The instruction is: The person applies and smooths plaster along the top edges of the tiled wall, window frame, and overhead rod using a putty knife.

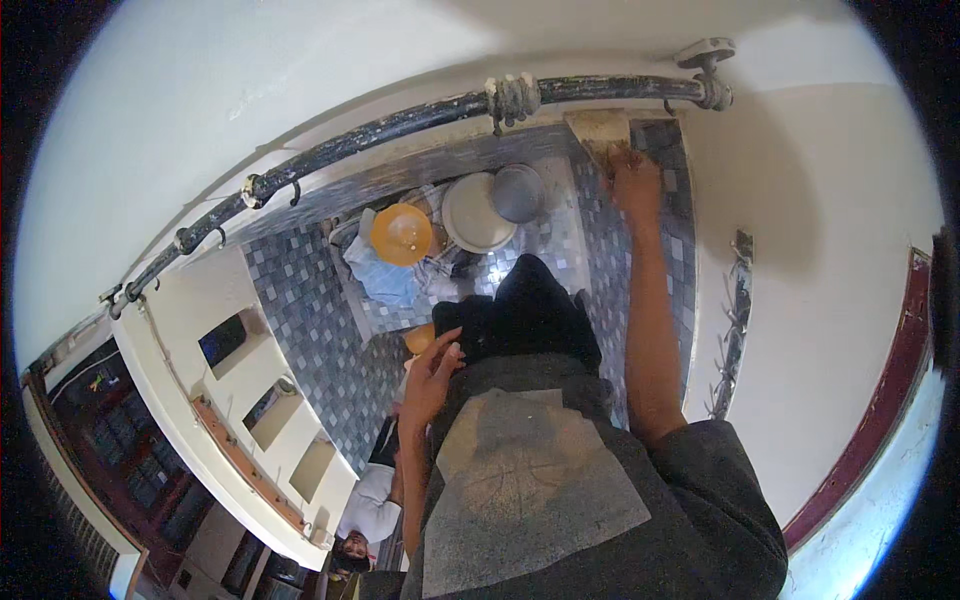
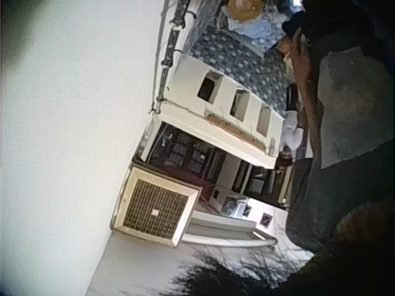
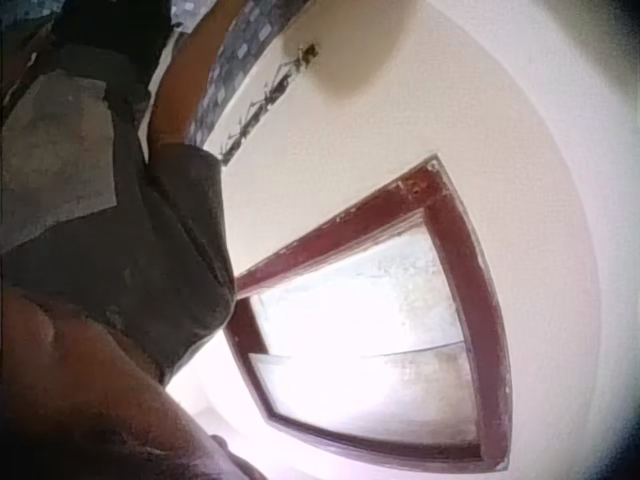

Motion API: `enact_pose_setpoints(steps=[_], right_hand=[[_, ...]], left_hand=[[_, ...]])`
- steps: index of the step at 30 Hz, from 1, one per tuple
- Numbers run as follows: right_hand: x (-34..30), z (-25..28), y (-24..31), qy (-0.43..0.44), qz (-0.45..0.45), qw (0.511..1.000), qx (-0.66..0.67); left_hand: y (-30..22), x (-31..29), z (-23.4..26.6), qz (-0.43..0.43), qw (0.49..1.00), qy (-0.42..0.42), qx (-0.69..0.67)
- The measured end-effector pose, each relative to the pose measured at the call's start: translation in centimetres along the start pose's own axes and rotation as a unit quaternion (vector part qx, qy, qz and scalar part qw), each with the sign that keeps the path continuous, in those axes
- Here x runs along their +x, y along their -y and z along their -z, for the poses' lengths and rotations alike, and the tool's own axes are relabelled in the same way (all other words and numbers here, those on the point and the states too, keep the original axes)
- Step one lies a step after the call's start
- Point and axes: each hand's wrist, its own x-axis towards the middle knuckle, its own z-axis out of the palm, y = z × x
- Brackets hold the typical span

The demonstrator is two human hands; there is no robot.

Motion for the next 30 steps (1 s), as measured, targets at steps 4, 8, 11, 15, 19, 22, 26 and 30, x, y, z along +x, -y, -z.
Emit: enact_pose_setpoints(steps=[4,8,11,15,19,22,26,30], right_hand=[[0.1,0.4,2.2,0.038,-0.186,0.977,0.092],[0.3,0.4,1.6,0.031,-0.069,0.997,0.024],[-0.9,0.2,2.2,0.021,-0.170,0.984,0.054],[0.3,1.4,7.4,0.092,-0.271,0.948,0.137],[-1.1,0.6,5.5,0.124,-0.122,0.985,-0.006],[-3.1,-1.1,3.6,0.240,-0.002,0.947,-0.212],[-6.2,0.1,8.7,0.116,-0.261,0.950,0.128],[-7.2,1.6,10.5,0.094,-0.354,0.890,0.272]], left_hand=[[0.7,-0.5,0.6,-0.008,1.000,-0.003,0.012],[0.9,-0.3,0.2,0.013,1.000,-0.012,-0.015],[0.6,-0.1,0.1,-0.005,1.000,0.003,0.008],[0.8,0.2,0.2,-0.003,1.000,-0.001,0.006],[0.0,-0.2,0.1,0.010,1.000,0.024,-0.001],[1.0,0.2,0.5,0.035,0.999,0.029,0.004],[0.9,-0.6,1.4,0.005,1.000,-0.002,-0.016],[2.2,-0.5,1.7,-0.002,0.999,-0.034,-0.040]])
